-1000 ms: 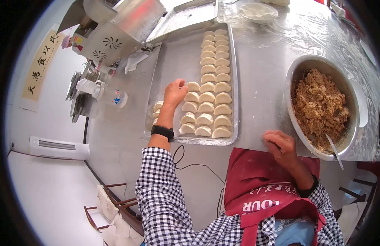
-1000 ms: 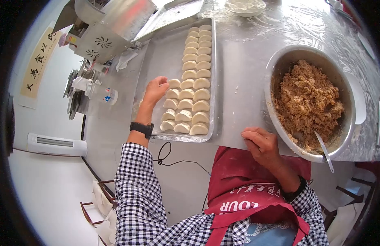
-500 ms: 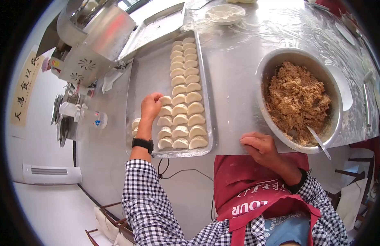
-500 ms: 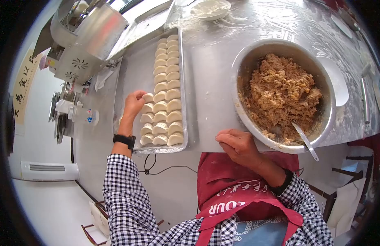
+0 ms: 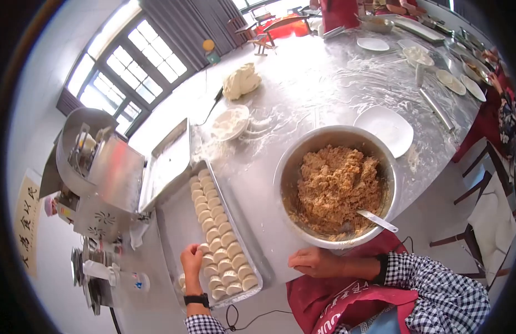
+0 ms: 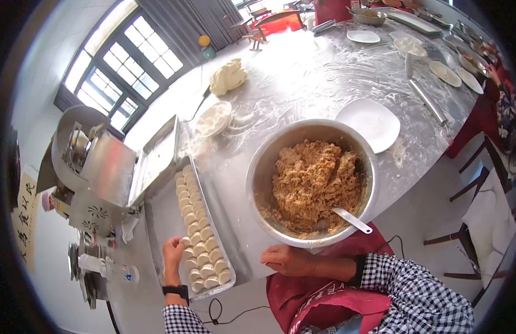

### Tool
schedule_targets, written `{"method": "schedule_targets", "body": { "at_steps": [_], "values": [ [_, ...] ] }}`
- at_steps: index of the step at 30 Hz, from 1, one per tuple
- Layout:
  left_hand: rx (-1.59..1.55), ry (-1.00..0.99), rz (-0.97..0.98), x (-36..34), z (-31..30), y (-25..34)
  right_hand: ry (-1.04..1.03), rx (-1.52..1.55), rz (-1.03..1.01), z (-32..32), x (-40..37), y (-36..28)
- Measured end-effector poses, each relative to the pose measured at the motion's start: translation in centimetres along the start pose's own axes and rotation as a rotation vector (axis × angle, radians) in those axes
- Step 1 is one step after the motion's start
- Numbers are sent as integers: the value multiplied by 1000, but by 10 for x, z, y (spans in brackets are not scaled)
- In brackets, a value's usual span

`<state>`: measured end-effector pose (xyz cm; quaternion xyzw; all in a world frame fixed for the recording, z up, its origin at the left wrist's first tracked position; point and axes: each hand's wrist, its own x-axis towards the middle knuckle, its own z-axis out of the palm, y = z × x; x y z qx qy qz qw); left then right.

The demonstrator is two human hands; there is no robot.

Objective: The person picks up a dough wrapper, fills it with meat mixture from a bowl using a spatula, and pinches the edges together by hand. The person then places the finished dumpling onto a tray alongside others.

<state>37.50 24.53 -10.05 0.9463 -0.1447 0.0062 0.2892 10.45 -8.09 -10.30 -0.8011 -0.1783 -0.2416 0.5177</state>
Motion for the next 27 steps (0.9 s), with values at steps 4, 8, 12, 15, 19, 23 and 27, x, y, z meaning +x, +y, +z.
{"method": "schedule_targets", "body": {
  "at_steps": [4, 8, 12, 15, 19, 23, 27],
  "values": [
    [-116, 0, -146, -11, -11, 26, -17, 38, 14, 0, -3, 2],
    [-354, 57, -154, -37, -32, 78, -38, 100, 34, -2, -4, 1],
    [-609, 39, -45, -82, -48, 150, -35, 169, 124, 0, -9, 2],
    [-729, 8, 6, -120, -44, 189, -76, 429, 154, -4, -14, 4],
    [-736, -198, 37, -169, -30, 225, -130, 487, 206, -47, -35, -20],
    [-891, -366, 18, -200, 11, 267, -211, 288, 456, -108, -71, -38],
    [-1145, -412, -177, -211, 64, 282, 112, 313, 550, -144, -110, -26]
  ]
}}
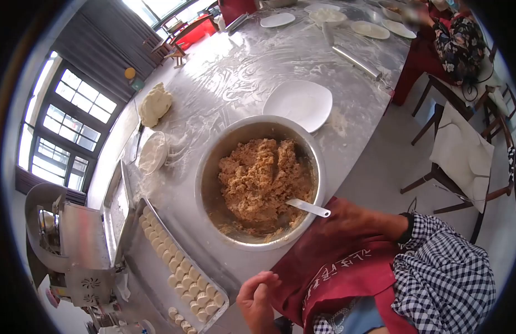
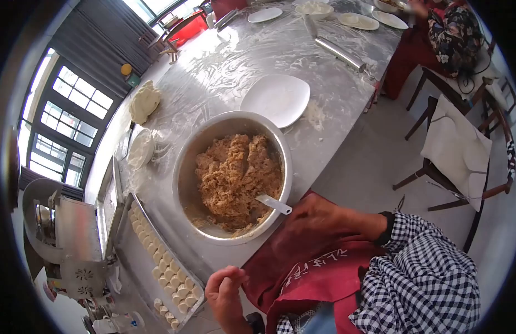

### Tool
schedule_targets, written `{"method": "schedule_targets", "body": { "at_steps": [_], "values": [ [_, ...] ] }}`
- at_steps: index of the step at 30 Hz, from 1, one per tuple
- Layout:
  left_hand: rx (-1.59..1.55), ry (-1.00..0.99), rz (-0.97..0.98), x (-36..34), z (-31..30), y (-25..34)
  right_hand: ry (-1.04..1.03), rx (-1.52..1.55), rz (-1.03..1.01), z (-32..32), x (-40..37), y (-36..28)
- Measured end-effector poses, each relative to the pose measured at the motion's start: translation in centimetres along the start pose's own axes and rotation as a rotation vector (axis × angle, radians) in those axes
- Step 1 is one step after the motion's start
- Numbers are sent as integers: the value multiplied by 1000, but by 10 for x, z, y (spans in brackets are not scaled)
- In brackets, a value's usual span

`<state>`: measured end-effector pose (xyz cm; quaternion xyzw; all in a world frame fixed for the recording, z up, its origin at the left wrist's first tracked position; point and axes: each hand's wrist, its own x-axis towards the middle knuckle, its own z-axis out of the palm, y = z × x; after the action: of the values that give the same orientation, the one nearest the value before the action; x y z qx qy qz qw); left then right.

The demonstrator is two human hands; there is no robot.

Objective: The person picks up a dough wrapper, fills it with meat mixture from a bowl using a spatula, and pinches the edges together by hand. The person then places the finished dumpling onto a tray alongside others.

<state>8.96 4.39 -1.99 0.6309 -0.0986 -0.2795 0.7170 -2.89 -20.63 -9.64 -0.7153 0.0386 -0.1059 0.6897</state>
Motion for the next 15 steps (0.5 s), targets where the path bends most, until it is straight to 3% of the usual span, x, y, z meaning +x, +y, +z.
{"method": "schedule_targets", "body": {
  "at_steps": [2, 4, 7, 9, 15],
  "values": [
    [-93, -23, -26, 3, 14, -8, 94, 115, 43, -12, -5, -1],
    [-194, -77, -44, 11, 24, -14, 321, 241, 201, -26, -9, -10],
    [-111, -104, -39, 15, 32, -17, 503, 361, 153, -31, -11, 2],
    [7, -65, -170, 10, 40, -3, 511, 377, 116, -32, -10, 0],
    [-91, -56, -210, 7, 38, -11, 587, 217, -15, -38, 2, -4]
  ]
}}
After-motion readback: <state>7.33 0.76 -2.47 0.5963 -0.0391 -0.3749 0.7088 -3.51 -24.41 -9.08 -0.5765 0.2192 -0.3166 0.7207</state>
